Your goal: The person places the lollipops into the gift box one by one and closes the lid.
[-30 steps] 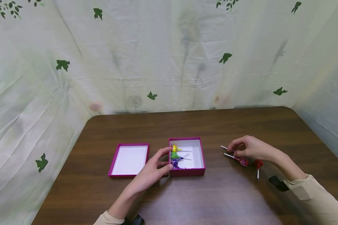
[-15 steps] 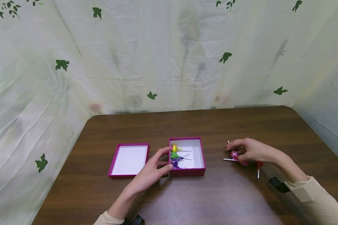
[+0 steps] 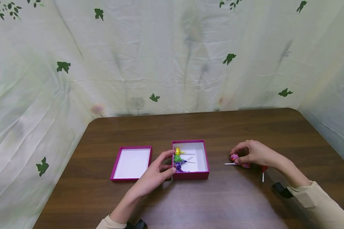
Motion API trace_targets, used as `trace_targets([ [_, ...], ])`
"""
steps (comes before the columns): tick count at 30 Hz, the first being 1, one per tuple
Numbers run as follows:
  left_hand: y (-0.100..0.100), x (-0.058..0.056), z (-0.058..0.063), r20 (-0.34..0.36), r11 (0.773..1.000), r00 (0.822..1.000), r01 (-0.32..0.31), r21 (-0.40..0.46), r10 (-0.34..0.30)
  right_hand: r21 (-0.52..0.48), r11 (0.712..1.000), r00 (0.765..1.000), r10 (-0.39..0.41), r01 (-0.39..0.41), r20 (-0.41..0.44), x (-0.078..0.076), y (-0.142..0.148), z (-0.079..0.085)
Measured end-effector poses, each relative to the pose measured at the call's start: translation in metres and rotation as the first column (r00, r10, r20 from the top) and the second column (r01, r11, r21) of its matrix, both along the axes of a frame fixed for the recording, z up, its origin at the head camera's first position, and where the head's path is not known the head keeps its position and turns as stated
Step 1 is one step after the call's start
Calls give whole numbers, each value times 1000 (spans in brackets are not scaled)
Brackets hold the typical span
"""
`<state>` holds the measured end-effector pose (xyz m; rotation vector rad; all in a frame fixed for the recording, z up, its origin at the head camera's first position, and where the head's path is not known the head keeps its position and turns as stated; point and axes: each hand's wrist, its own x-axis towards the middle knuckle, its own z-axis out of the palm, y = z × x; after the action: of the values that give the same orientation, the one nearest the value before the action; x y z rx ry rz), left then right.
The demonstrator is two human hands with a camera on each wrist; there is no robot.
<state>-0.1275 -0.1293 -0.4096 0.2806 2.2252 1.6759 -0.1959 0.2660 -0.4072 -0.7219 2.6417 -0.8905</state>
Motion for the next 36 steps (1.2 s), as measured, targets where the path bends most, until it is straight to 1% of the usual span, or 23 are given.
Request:
trace_targets([
  [2,0,0,0,0,1000,1000,1,5,-1,22,1000,1000,-17,17,-26,0,-1,0],
  [6,0,0,0,2,1000,1000,2,4,-2,34,999,999,-37,38,-32,1,-3,0],
  [11,0,0,0,5,1000,1000,0,-2,0,24,998,998,-61,62,-20,1,-5,0],
  [15,0,0,1,1,1000,1000,-3,5,3,7,997,996,-79,79,-44,2,-6,-1],
  [18,1,0,1,-3,1000,1000,-3,12,3,-14,996,995,-88,87,-55,2,-8,-2],
  [24,1,1,1,-12,1000,1000,-4,20,4,-92,990,993,-113,109,-40,2,-12,-3],
  [31,2,1,1,-5,1000,1000,-7,10,7,-166,976,990,-143,139,-17,4,-19,-2],
  [36,2,1,1,-7,1000,1000,-8,11,8,-180,972,988,-155,152,-1,8,-24,-1],
])
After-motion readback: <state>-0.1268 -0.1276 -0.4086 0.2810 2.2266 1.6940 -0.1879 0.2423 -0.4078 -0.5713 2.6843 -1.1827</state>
